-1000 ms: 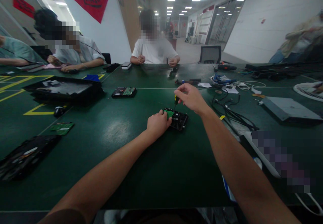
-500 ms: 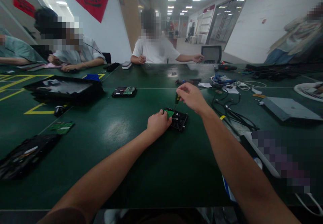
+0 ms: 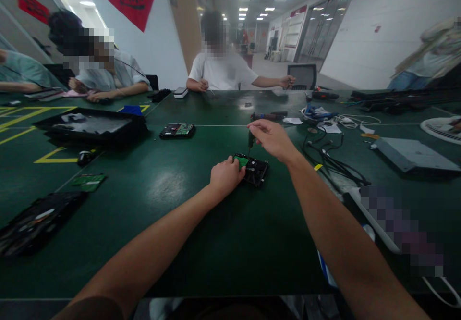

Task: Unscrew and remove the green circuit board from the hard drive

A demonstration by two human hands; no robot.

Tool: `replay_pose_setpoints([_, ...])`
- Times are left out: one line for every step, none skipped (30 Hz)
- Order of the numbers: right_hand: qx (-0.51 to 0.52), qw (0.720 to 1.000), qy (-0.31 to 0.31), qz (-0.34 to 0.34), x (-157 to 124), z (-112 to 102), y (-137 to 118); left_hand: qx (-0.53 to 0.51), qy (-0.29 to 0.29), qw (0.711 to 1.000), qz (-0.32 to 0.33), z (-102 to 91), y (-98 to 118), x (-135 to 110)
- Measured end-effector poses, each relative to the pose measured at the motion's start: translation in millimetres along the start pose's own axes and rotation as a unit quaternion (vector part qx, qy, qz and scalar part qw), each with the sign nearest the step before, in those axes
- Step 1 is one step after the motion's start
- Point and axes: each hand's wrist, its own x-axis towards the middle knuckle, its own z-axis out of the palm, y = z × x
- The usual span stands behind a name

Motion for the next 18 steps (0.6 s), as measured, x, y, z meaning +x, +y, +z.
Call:
replay_pose_setpoints([-0.010,1.000,0.010,0.002,0.0,-0.8,0.2,-0.001,-0.002,1.000,0.000,-0.2,0.0,0.0])
replay_pose_setpoints([-0.018,1.000,0.020,0.007,-0.1,-1.2,0.4,-0.002,-0.005,1.000,0.000,-0.5,0.0,0.0])
replay_pose_setpoints([-0.022,0.999,0.028,0.013,-0.2,-1.4,0.4,-0.003,-0.007,1.000,-0.002,-0.6,0.0,0.0])
replay_pose_setpoints([-0.023,0.999,0.032,0.016,-0.4,-1.3,0.3,-0.003,-0.007,1.000,-0.003,-0.6,0.0,0.1])
replay_pose_setpoints([-0.020,0.999,0.033,0.017,-0.6,-0.9,0.1,-0.003,-0.008,1.000,-0.003,-0.4,0.0,0.2])
replay_pose_setpoints([-0.013,0.999,0.028,0.014,-0.9,-0.5,-0.3,-0.003,-0.007,1.000,-0.003,-0.2,0.0,0.3])
replay_pose_setpoints([-0.004,1.000,0.020,0.008,-1.1,0.0,-0.6,-0.002,-0.006,1.000,-0.003,0.0,0.0,0.5])
replay_pose_setpoints([0.004,1.000,0.009,0.004,-1.2,0.6,-1.0,-0.001,-0.004,1.000,-0.002,0.3,0.0,0.6])
replay_pose_setpoints([0.011,1.000,-0.001,0.003,-1.3,1.1,-1.2,0.000,-0.003,1.000,-0.001,0.5,0.0,0.7])
replay_pose_setpoints([0.017,1.000,-0.008,0.005,-1.2,1.6,-1.2,0.000,-0.002,1.000,0.000,0.6,0.0,0.8])
replay_pose_setpoints([0.022,1.000,-0.014,0.011,-1.1,1.9,-1.2,0.001,-0.002,1.000,0.000,0.7,0.1,0.8])
replay_pose_setpoints([0.025,0.999,-0.017,0.016,-0.9,2.0,-1.2,0.001,-0.003,1.000,-0.001,0.7,0.1,0.7])
replay_pose_setpoints([0.026,0.999,-0.018,0.021,-0.8,2.0,-1.1,0.002,-0.003,1.000,-0.003,0.6,0.2,0.7])
replay_pose_setpoints([0.025,0.999,-0.020,0.022,-0.7,1.7,-1.2,0.003,-0.002,1.000,-0.005,0.6,0.2,0.6])
replay_pose_setpoints([0.021,0.999,-0.021,0.020,-0.8,1.3,-1.5,0.004,-0.001,1.000,-0.006,0.7,0.2,0.6])
replay_pose_setpoints([0.014,1.000,-0.020,0.016,-0.9,0.8,-1.9,0.005,0.001,1.000,-0.006,0.8,0.1,0.6])
replay_pose_setpoints([0.006,1.000,-0.017,0.013,-1.1,0.3,-2.3,0.005,0.003,1.000,-0.005,1.0,0.0,0.7])
replay_pose_setpoints([-0.001,1.000,-0.011,0.012,-1.3,-0.1,-2.6,0.004,0.004,1.000,-0.003,1.2,-0.1,0.8])
